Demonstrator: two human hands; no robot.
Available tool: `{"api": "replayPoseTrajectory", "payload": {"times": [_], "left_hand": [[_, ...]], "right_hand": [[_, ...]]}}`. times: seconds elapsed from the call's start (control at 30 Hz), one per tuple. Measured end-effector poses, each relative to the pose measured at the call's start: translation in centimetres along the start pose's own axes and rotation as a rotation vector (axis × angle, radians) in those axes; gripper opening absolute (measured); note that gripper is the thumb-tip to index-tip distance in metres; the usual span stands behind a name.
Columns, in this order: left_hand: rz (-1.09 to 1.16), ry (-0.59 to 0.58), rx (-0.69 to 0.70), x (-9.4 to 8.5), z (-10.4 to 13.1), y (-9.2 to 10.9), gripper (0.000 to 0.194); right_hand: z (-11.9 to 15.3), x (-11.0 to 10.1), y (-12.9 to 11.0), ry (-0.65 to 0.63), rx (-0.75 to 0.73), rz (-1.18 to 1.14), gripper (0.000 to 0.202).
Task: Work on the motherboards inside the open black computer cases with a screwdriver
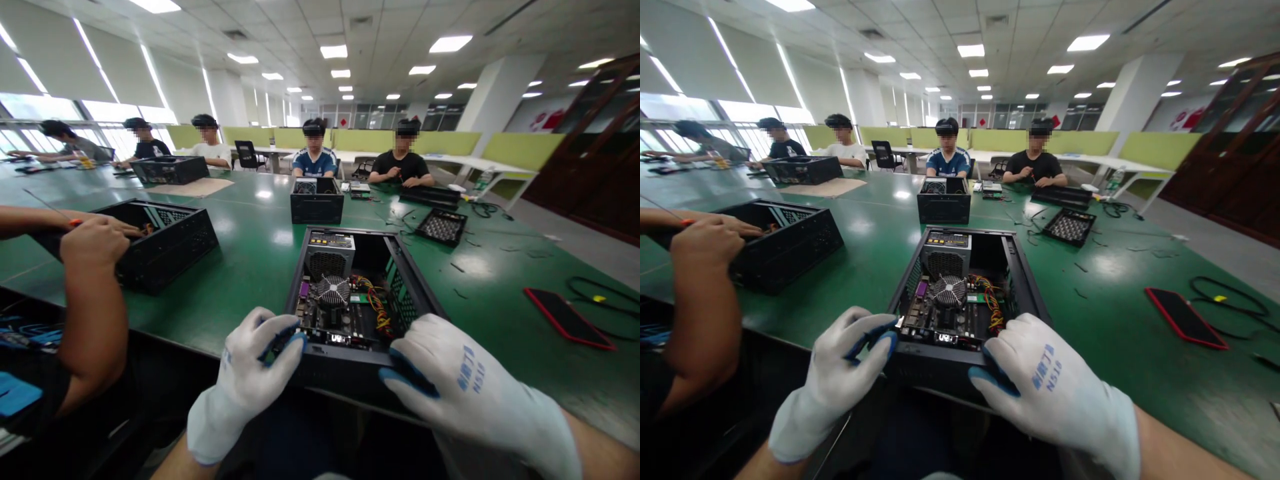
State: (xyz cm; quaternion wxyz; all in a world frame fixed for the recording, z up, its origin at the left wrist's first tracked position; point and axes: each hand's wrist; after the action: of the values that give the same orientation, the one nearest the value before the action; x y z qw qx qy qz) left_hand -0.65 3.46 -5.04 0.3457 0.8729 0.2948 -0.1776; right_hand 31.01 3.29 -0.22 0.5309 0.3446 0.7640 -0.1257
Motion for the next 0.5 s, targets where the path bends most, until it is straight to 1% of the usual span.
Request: {"api": "replayPoseTrajectory", "payload": {"times": [0.1,0.17,0.27,0.37,0.5], "left_hand": [[-0.08,-0.108,0.094,-0.4,-0.3,1.4,0.016],[-0.121,-0.139,0.118,-0.6,-0.1,2.0,0.019],[-0.14,-0.146,0.127,-0.9,0.3,2.6,0.023],[-0.131,-0.156,0.129,-1.3,0.9,3.2,0.02],[-0.124,-0.155,0.107,-1.3,1.3,3.7,0.016]], "right_hand": [[0.7,-0.5,-0.6,0.017,-0.002,-0.02,0.019],[1.0,-0.7,-0.9,0.03,-0.014,-0.026,0.02],[1.2,-1.2,-1.4,0.072,-0.015,-0.033,0.02],[1.2,-1.9,-2.0,0.106,0.013,-0.054,0.023],[1.5,-2.3,-2.4,0.13,0.007,-0.077,0.02]]}}
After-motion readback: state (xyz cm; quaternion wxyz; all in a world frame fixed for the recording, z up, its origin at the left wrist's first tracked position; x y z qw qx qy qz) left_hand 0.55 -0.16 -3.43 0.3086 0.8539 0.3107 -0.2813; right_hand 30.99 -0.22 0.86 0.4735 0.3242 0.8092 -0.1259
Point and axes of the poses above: each hand's wrist, its own z-axis away from the middle knuckle, its own x-axis out of the palm, y = z × x, and after that the axes turned 4 degrees about z, right-handed
